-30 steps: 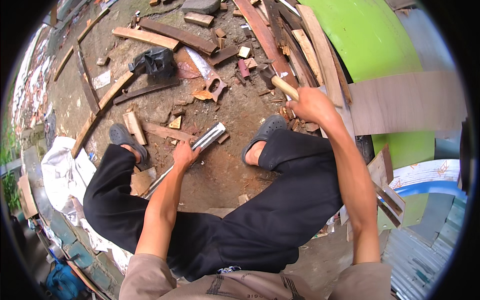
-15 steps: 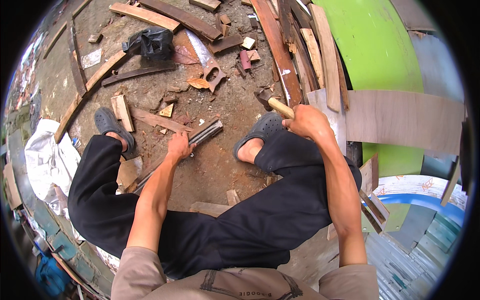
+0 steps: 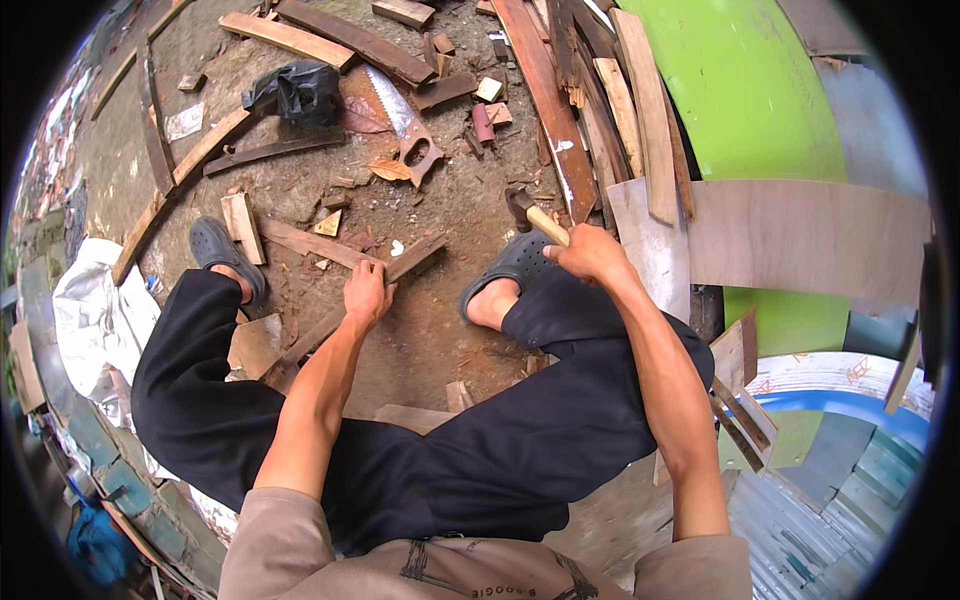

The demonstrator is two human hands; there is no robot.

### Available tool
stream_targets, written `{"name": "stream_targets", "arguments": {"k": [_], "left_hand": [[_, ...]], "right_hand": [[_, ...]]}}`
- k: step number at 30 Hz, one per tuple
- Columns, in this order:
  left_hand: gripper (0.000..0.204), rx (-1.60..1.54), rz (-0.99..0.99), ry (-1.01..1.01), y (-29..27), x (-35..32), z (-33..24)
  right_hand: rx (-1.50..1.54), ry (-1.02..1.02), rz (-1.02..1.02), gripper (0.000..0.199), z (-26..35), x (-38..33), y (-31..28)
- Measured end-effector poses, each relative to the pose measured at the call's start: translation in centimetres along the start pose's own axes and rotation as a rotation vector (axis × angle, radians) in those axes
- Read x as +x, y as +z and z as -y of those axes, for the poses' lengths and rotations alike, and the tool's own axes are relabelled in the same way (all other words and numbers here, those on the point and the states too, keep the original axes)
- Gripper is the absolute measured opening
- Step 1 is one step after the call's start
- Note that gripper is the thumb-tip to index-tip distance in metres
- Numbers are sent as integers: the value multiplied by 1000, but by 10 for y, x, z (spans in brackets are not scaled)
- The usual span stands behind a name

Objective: The person sits on the ground and uses a hammer to repeatedly strike a long metal rod. They adjust the rod's position and orientation multiple times, then pick up a wooden plank and place it on the ground.

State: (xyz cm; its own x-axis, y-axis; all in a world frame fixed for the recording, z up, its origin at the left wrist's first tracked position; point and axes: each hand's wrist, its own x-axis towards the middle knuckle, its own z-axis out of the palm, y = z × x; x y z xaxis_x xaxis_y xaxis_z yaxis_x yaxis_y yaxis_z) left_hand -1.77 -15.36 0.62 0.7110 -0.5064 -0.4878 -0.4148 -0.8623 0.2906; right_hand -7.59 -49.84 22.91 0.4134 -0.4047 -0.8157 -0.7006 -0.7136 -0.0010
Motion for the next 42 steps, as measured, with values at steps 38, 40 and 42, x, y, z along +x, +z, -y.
{"name": "stream_targets", "arguments": {"k": [38,40,42], "left_hand": [[118,87,384,-211,15,-31,-8],[118,82,387,-204,15,-30,-9],[118,87,393,-201,15,-32,-7]], "right_hand": [[1108,54,120,25,65,104,123],[1120,152,307,24,58,108,128],[1114,151,228,23,58,105,125]]}}
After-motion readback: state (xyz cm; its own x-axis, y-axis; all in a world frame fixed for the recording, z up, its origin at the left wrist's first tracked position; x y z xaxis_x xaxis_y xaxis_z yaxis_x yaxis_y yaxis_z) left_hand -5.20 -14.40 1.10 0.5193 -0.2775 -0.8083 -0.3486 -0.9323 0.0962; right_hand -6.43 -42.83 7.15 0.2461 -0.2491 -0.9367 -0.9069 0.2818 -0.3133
